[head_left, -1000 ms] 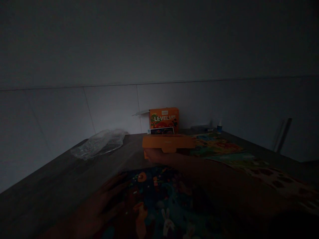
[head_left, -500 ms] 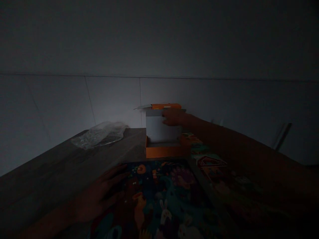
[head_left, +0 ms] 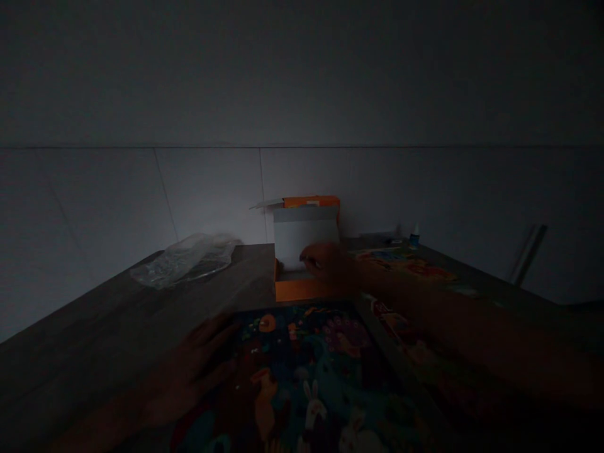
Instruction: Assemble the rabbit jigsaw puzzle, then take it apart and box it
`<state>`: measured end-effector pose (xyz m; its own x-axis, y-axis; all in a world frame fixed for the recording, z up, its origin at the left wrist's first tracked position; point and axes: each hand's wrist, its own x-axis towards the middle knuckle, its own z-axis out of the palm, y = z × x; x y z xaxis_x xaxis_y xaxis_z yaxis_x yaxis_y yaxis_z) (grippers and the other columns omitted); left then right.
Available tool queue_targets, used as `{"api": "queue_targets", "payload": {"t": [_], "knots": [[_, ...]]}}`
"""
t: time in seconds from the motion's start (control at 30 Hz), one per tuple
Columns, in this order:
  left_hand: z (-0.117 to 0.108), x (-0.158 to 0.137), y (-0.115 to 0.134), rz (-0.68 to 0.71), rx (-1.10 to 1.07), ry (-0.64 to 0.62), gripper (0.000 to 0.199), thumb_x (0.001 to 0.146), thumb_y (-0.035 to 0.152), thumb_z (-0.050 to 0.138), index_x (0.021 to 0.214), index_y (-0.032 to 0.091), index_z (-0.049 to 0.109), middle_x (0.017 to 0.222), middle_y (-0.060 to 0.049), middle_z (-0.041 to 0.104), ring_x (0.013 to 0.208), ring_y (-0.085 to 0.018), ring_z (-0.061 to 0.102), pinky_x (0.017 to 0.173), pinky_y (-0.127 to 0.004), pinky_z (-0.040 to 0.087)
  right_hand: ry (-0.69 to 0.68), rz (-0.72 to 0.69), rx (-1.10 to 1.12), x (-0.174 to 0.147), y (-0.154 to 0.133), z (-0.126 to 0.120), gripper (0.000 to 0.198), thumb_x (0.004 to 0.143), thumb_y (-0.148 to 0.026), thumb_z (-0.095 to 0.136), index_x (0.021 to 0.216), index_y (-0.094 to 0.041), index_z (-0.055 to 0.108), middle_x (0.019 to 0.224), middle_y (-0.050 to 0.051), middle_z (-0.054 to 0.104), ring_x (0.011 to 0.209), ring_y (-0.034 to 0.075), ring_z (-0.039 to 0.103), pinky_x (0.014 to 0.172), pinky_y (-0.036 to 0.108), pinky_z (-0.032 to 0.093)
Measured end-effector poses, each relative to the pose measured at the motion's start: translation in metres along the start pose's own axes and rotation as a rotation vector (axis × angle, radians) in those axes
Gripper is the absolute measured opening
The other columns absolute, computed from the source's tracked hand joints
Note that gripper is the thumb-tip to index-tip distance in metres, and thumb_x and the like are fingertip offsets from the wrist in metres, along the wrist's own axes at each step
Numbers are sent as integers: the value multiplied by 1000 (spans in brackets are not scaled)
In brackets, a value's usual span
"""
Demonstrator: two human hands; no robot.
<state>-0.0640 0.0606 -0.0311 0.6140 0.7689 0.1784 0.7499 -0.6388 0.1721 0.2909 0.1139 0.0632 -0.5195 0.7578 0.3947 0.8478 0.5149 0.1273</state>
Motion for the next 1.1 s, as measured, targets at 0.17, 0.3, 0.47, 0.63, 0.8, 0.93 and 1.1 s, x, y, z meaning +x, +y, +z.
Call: {"api": "queue_targets", "payload": {"t": [0.17, 0.3, 0.47, 0.63, 0.8, 0.93, 1.1], "knots": [[11, -5, -8, 76, 89, -11, 58, 99, 51, 39, 153, 33, 24, 161, -5, 17, 145, -37, 23, 113, -59, 30, -112, -66, 34, -67, -37, 29, 23, 92, -27, 49, 96, -14, 68, 92, 10, 67, 83, 20, 60, 73, 30, 44], [11, -10, -4, 120, 125, -9, 63, 97, 50, 46, 153, 35, 21, 161, -5, 19, 144, -38, 25, 112, -56, 34, -70, 123, 12, -93, -41, 38, 31, 93, -35, 51, 104, -10, 65, 104, 16, 61, 97, 27, 56, 83, 37, 44], [0, -6, 11, 108, 50, 10, 57, 92, 51, 54, 145, 33, 41, 151, -7, 41, 134, -33, 42, 106, -47, 45, -130, 171, -1, -99, -38, 31, 42, 92, -44, 51, 113, -9, 61, 112, 17, 58, 102, 29, 54, 89, 42, 43], [-13, 27, 22, -11, -62, 60, 29, 97, 36, 42, 108, 23, 65, 112, -7, 65, 105, -24, 62, 91, -36, 53, -201, 177, -51, -81, -45, 23, 44, 92, -41, 48, 114, -5, 62, 110, 21, 61, 101, 33, 56, 90, 47, 42], [-15, 56, 27, -221, 101, 84, 30, 88, 9, 37, 93, 16, 66, 98, -10, 64, 90, -21, 66, 80, -31, 51, -158, 142, -21, -46, -75, 36, 40, 93, -35, 44, 109, -5, 64, 107, 21, 62, 101, 32, 56, 88, 44, 44], [-18, 52, 29, -278, 182, 48, 24, 88, 12, 38, 96, 14, 61, 96, -13, 63, 84, -25, 67, 73, -34, 49, -61, 102, 86, -34, -97, 52, 34, 93, -36, 46, 105, -10, 64, 107, 16, 61, 103, 28, 55, 89, 39, 44], [-32, 49, 21, -238, 94, -104, 16, 86, 23, 46, 93, 16, 59, 91, -11, 65, 81, -24, 66, 67, -31, 46, -7, 122, 154, -36, -97, 62, 22, 89, -27, 49, 98, -13, 63, 103, 13, 60, 100, 26, 54, 88, 36, 44]]}}
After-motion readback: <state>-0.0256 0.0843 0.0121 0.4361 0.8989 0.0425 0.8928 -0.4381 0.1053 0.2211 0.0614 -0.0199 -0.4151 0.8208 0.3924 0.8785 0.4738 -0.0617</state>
